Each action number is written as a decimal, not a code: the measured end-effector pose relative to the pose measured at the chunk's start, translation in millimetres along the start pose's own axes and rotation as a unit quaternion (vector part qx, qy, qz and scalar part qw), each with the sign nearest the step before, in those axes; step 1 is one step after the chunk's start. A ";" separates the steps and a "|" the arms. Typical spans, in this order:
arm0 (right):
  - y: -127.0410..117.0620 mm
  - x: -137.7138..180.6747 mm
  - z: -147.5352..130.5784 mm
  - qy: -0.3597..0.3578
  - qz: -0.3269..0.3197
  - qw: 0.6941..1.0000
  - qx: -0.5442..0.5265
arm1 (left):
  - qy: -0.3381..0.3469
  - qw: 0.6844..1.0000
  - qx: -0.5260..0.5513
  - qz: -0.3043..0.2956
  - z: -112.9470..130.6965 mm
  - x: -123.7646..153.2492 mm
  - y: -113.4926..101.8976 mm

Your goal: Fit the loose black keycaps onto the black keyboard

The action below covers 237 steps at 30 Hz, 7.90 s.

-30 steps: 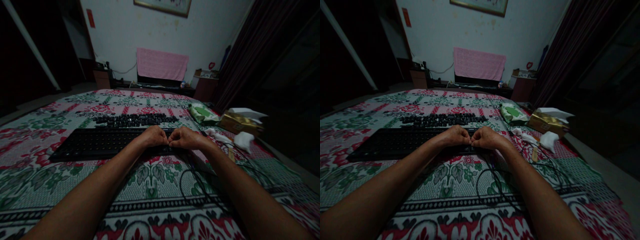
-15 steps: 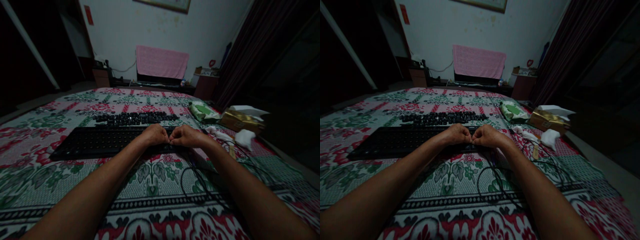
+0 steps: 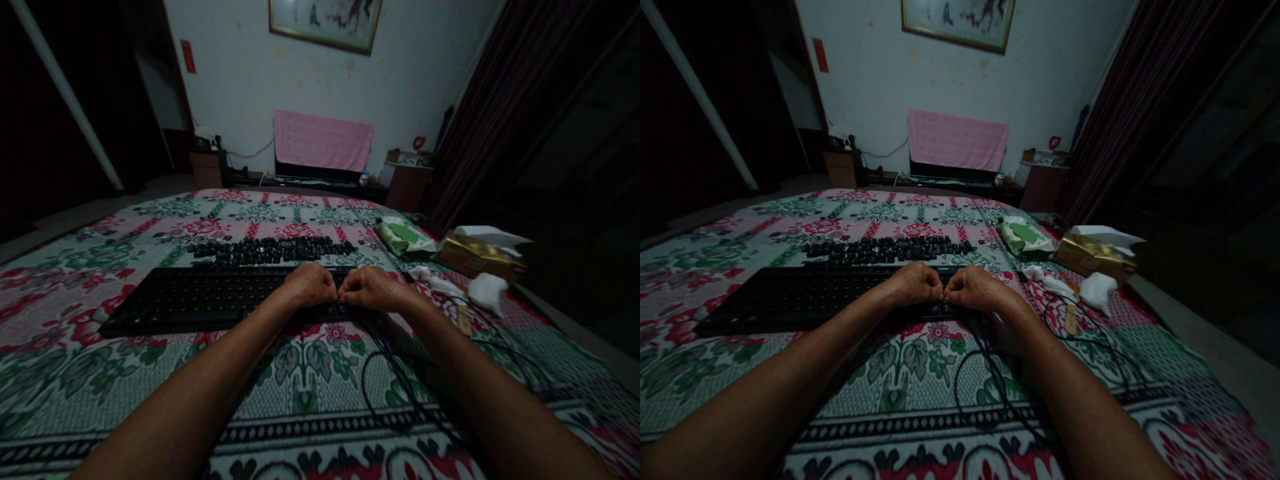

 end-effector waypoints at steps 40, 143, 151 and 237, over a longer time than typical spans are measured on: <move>-29.0 -26.4 3.6 0.064 0.127 0.985 0.092 | 0.018 0.949 -0.231 0.213 -51.1 44.7 -73.3; 11.4 -17.5 -22.7 -0.019 -0.074 0.996 -0.054 | 0.089 0.984 -0.075 0.138 -8.1 37.5 -27.4; 9.0 -14.2 -29.8 -0.044 -0.080 0.994 -0.065 | 0.073 0.983 -0.085 0.149 -9.1 36.2 -25.8; -7.6 -119.5 -3.8 0.070 0.139 0.962 0.223 | 0.021 0.959 -0.247 0.140 -53.1 32.7 -71.7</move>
Point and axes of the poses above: each hand's wrist, its own x-axis away from the middle knuckle, its own y-axis out of the palm, z = x × y, the point moved 9 cm from there along -x, towards the middle knuckle, and after that the axes turned 8 degrees about x, right-handed, at the moved point
